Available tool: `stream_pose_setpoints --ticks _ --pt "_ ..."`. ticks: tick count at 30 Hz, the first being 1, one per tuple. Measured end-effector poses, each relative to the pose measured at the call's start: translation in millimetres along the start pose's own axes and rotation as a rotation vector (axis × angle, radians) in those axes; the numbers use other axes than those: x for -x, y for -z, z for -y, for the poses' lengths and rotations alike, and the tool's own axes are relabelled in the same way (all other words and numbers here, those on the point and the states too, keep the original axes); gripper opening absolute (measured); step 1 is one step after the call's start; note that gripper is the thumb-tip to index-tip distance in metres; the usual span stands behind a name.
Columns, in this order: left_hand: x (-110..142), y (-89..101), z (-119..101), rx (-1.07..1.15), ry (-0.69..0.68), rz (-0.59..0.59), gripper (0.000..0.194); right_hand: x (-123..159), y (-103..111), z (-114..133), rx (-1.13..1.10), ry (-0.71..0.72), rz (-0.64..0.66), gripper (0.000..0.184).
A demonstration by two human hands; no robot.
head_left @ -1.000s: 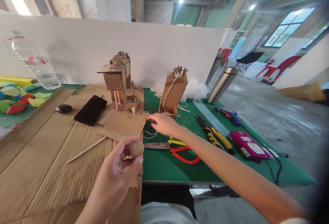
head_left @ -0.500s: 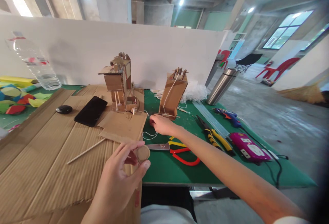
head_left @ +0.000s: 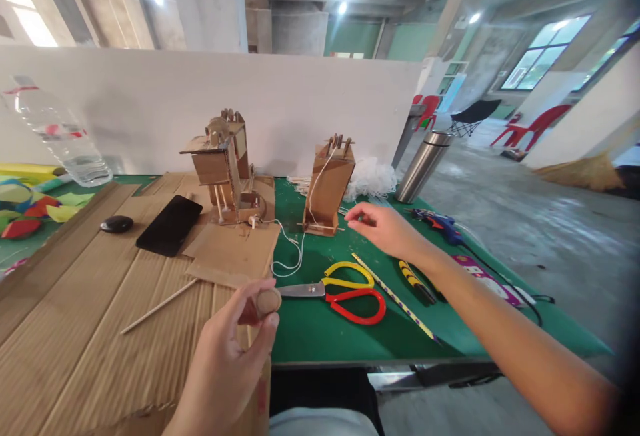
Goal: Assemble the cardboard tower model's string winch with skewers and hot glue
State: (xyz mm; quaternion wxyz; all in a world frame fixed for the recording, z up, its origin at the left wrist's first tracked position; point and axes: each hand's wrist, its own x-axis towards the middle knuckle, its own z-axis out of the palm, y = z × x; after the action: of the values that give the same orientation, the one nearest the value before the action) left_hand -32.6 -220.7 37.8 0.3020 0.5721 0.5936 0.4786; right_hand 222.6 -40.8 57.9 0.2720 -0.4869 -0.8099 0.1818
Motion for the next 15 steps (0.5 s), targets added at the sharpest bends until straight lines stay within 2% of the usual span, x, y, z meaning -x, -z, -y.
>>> stream_pose_setpoints --ticks 4,7,11,13,15 --pt "0 -7.2 -2 -0.007 0.068 0.054 0.035 -20 23 -49 -0.096 -0.181 -0.257 0.03" --pt "-3 -13.9 -7 0.018 0.124 0.02 0.035 -53 34 -77 -0.095 -0.276 -0.388 0.034" --pt "-9 -22.8 -12 0.091 0.188 -0.077 0.038 -113 35 -99 0.042 -0.218 -0.395 0.029" --pt "-12 -24.4 -11 0.136 0.223 -0.111 0.042 -142 31 -104 0.149 -0.177 -0.336 0.027" --pt "-14 -23.1 -7 0.166 0.26 -0.095 0.047 -165 26 -105 0.269 -0.185 -0.222 0.025"
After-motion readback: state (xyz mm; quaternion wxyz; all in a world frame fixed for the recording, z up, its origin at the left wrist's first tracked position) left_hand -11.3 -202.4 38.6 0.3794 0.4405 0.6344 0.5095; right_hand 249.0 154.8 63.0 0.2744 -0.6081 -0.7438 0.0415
